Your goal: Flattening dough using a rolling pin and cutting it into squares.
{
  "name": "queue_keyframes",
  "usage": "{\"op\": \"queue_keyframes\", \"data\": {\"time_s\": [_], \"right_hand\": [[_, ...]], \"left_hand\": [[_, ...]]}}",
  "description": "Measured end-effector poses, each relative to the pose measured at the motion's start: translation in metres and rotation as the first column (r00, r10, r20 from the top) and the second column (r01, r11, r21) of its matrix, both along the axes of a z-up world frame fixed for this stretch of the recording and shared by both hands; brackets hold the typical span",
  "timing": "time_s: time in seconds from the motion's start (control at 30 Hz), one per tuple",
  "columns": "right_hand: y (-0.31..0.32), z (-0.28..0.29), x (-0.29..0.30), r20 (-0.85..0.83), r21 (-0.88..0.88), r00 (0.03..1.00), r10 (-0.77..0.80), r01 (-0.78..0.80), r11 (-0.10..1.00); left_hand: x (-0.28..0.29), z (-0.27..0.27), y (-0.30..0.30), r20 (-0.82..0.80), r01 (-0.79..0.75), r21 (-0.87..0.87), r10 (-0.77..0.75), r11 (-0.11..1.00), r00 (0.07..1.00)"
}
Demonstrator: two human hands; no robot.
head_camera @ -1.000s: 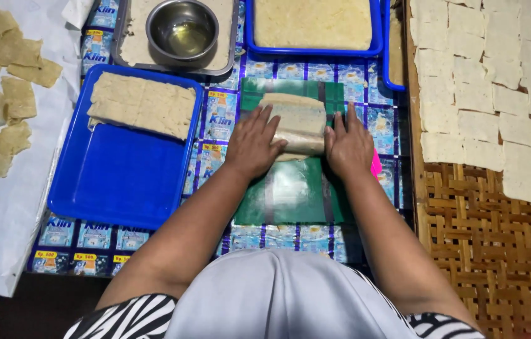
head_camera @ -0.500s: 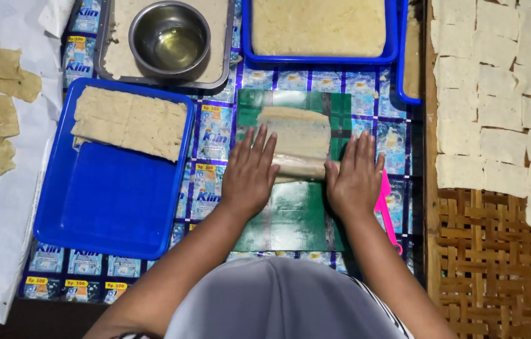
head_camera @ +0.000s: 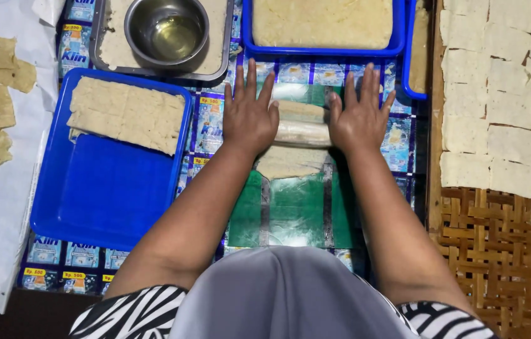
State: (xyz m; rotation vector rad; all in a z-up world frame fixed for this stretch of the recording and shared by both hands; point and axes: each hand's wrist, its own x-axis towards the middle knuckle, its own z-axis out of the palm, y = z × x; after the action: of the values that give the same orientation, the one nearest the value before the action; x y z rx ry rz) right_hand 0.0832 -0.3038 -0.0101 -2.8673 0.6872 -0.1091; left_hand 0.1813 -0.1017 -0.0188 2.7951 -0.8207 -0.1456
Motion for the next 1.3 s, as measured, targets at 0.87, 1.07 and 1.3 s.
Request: {"op": "queue_keyframes", "data": {"time_s": [0.87, 1.07, 1.3], "right_hand": [[0.001, -0.030, -0.047, -0.276, 0.093, 0.959, 0.070, -0.046, 0.995], [0.019, -0.033, -0.089, 0.133, -0.146, 0.967, 0.218, -0.198, 0.969], [0.019, -0.043, -0.092, 0.188, -0.160, 0.952, 0.243, -0.215, 0.964]], "left_hand": [[-0.036, 0.017, 0.033, -0.206, -0.020, 0.068, 0.034, 0.997, 0.978], [-0.076, 0.006, 0.056, -0.070, 0.033, -0.122, -0.042, 0.992, 0.997], [-0.086, 0.003, 0.062, -0.016, 0.032, -0.099, -0.034, 0.995, 0.999]]}}
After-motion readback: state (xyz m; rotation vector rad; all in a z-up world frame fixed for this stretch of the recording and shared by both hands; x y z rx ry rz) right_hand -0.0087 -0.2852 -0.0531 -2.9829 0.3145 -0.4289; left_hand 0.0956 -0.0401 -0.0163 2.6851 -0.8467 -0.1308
